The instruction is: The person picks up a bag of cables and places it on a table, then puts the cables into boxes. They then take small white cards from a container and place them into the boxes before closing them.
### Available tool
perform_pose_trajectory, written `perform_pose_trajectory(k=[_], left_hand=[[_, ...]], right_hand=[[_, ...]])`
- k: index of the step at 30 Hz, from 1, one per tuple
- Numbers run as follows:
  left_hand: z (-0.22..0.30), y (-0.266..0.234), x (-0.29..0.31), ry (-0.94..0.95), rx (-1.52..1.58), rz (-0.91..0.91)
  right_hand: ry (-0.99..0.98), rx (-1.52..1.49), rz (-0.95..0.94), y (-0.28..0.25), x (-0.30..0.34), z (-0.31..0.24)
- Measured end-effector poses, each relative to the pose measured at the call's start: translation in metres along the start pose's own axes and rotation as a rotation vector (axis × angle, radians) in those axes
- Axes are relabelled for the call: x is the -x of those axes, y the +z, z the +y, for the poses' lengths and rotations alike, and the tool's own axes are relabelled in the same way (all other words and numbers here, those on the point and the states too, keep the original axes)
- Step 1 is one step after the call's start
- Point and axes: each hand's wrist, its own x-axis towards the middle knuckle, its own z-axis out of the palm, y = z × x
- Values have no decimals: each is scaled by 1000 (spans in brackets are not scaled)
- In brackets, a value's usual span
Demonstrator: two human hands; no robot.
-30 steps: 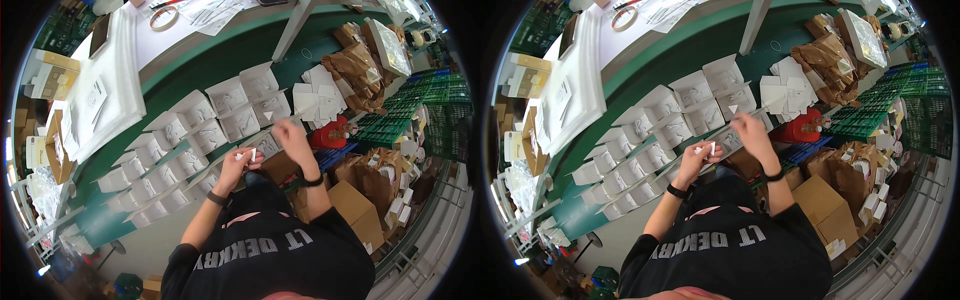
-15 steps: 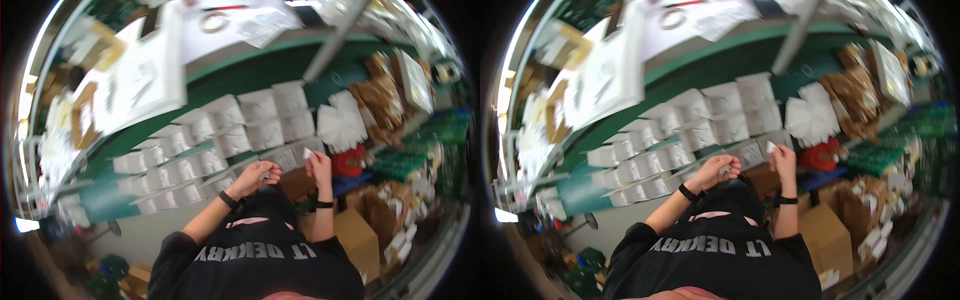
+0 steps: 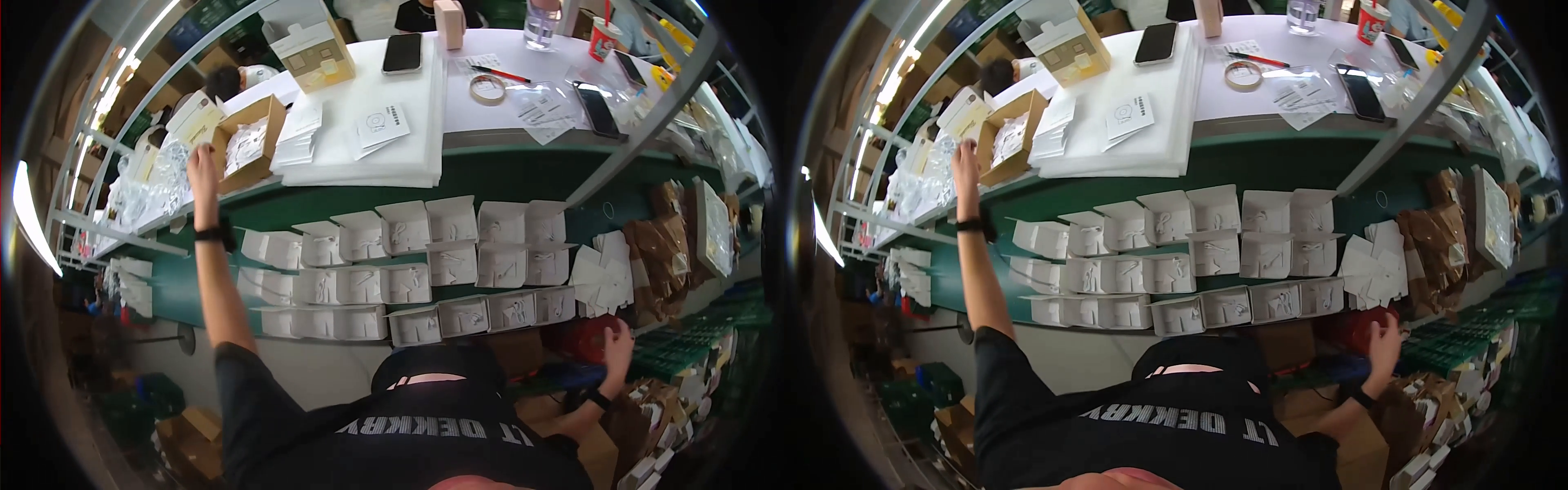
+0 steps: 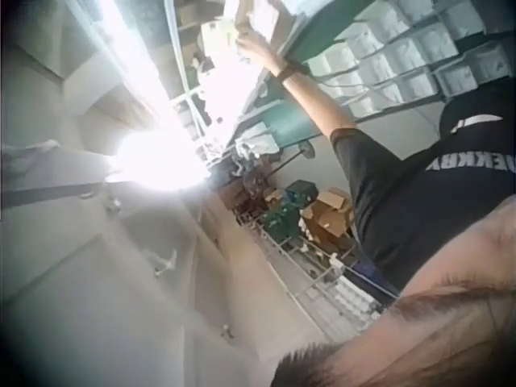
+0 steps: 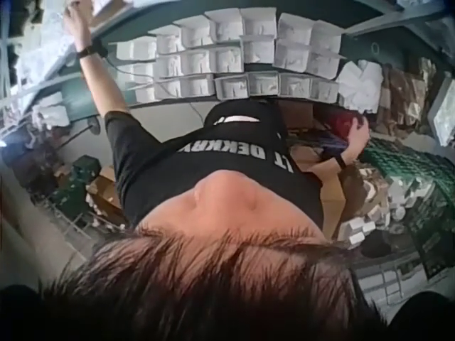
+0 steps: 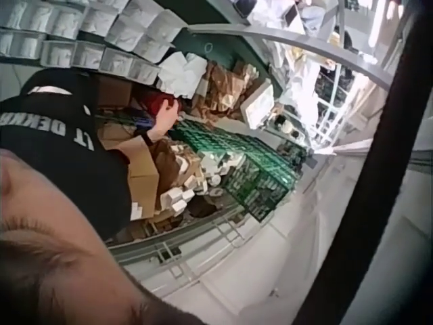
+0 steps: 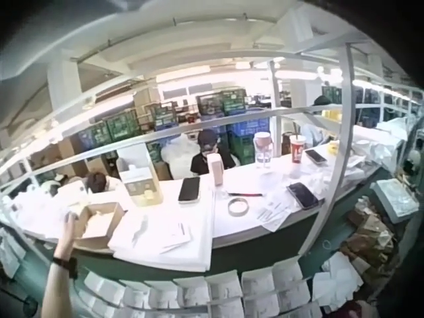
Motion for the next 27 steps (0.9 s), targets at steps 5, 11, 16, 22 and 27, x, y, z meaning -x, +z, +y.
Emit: perform_pose_trajectory(k=[5, 11, 16, 22, 27], left_hand=[[-68, 15, -91, 233, -420, -99], [77, 97, 10, 666, -301, -269], [175, 138, 115, 722, -204, -753], [192, 150, 144, 924, -434, -776], [199, 142, 142, 915, -421, -788]], right_hand=[[104, 41, 76, -77, 3, -68], [-161, -8, 45, -72, 19, -155], [-423, -130, -103, -61, 3, -293], [-600, -322, -298, -30, -3, -353], [-771, -366, -405, -3, -3, -361]])
